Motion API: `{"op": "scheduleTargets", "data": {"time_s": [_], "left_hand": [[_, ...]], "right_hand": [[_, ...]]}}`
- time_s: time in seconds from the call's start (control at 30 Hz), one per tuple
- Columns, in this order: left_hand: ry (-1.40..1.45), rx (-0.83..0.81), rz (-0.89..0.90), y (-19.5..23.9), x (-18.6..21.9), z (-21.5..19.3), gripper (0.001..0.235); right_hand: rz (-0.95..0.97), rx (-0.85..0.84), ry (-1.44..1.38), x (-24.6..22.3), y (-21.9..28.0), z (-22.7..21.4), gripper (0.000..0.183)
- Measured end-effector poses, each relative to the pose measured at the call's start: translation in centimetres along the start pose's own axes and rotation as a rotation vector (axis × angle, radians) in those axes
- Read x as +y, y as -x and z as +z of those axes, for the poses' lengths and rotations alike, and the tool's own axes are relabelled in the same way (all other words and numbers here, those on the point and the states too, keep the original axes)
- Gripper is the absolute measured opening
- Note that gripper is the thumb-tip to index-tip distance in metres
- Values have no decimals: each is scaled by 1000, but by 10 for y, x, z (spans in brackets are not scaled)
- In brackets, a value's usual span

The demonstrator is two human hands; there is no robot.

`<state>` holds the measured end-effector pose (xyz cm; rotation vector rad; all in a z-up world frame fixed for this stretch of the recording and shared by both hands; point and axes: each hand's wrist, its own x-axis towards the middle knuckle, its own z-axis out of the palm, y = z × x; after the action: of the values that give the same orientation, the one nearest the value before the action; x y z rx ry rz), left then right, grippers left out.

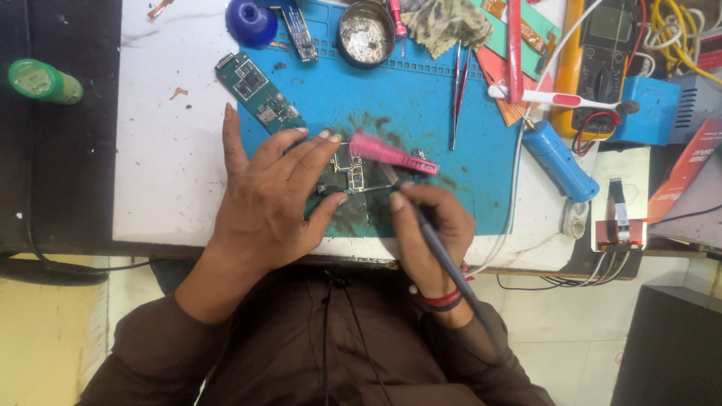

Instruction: The person uses a soldering iron to work on a small green circuit board placed on a blue mat. They repeatedly apply the soldering iron to various points on the board, occasionally using a blue desoldering pump and a cloth to clean the area. The person also uses tweezers to adjust components on the board.

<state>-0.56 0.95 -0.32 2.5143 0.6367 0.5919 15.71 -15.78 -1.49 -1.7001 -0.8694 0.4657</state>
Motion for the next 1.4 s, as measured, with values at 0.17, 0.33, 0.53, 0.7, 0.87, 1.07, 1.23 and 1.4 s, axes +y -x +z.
{"op": "scheduleTargets", "data": {"time_s": [0.17, 0.33, 0.53, 0.7, 0.87, 1.07, 1.23, 1.4], "left_hand": [[-21, -4, 10, 1, 0, -1, 64], [-19, -26, 26, 0, 0, 1, 57], [-123, 10, -11, 4, 0, 5, 48], [-128, 63, -61, 3, 2, 6, 47], [-161, 47, -66, -3, 9, 14, 65], [-157, 71, -52, -3, 10, 12, 46], [-126, 97, -47, -2, 10, 14, 32], [-121, 106, -46, -2, 9, 14, 27]], "right_hand": [[163, 152, -218, -2, -3, 3, 17], [118, 50, -191, -1, 0, 3, 18], [70, 63, -209, -3, 1, 5, 19], [31, 57, -178, -8, -7, 0, 22], [-6, -133, 20, -15, -31, -7, 24], [-475, -18, 660, -29, -50, 5, 46], [-293, 1, 277, -25, -39, 6, 50], [-39, -8, -92, -8, -24, 4, 37]]}}
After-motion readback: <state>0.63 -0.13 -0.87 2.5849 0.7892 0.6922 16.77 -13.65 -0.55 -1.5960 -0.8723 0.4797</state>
